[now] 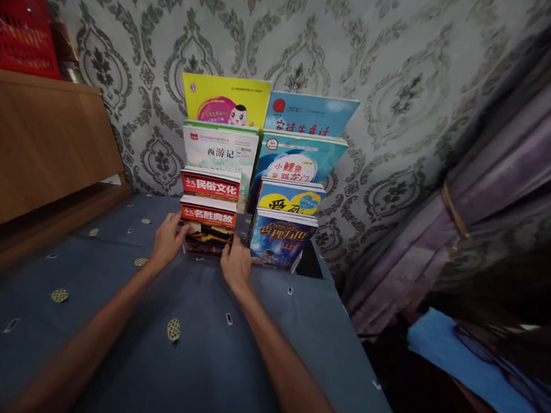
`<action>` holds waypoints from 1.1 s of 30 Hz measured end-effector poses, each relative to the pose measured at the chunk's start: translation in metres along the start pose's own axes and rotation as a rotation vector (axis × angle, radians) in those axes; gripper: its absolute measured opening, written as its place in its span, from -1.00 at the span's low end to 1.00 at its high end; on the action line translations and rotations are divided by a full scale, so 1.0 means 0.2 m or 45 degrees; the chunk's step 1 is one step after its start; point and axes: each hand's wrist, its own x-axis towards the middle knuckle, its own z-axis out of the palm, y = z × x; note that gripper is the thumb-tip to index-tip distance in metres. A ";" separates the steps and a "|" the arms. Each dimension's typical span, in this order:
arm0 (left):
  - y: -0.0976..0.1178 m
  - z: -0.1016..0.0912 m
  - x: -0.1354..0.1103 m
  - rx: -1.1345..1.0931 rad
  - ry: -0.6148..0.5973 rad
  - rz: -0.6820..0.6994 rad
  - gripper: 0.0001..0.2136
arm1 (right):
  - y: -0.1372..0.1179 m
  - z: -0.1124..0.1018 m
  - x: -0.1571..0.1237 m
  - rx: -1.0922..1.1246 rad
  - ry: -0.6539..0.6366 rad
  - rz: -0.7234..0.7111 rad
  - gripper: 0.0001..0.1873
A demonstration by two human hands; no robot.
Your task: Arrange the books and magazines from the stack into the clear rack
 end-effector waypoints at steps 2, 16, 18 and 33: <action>0.00 0.00 0.00 -0.002 -0.003 -0.005 -0.73 | -0.01 0.00 0.00 -0.028 0.011 0.012 -0.55; -0.01 0.01 -0.05 0.081 -0.077 -0.072 -0.72 | 0.00 -0.01 -0.02 -0.086 -0.009 -0.045 -0.57; -0.01 0.02 -0.07 0.087 -0.065 -0.076 -0.72 | 0.00 -0.01 -0.03 -0.118 0.004 -0.059 -0.56; -0.04 0.02 -0.06 -0.031 -0.039 -0.111 -0.85 | 0.02 0.00 -0.02 -0.044 -0.015 -0.051 -0.56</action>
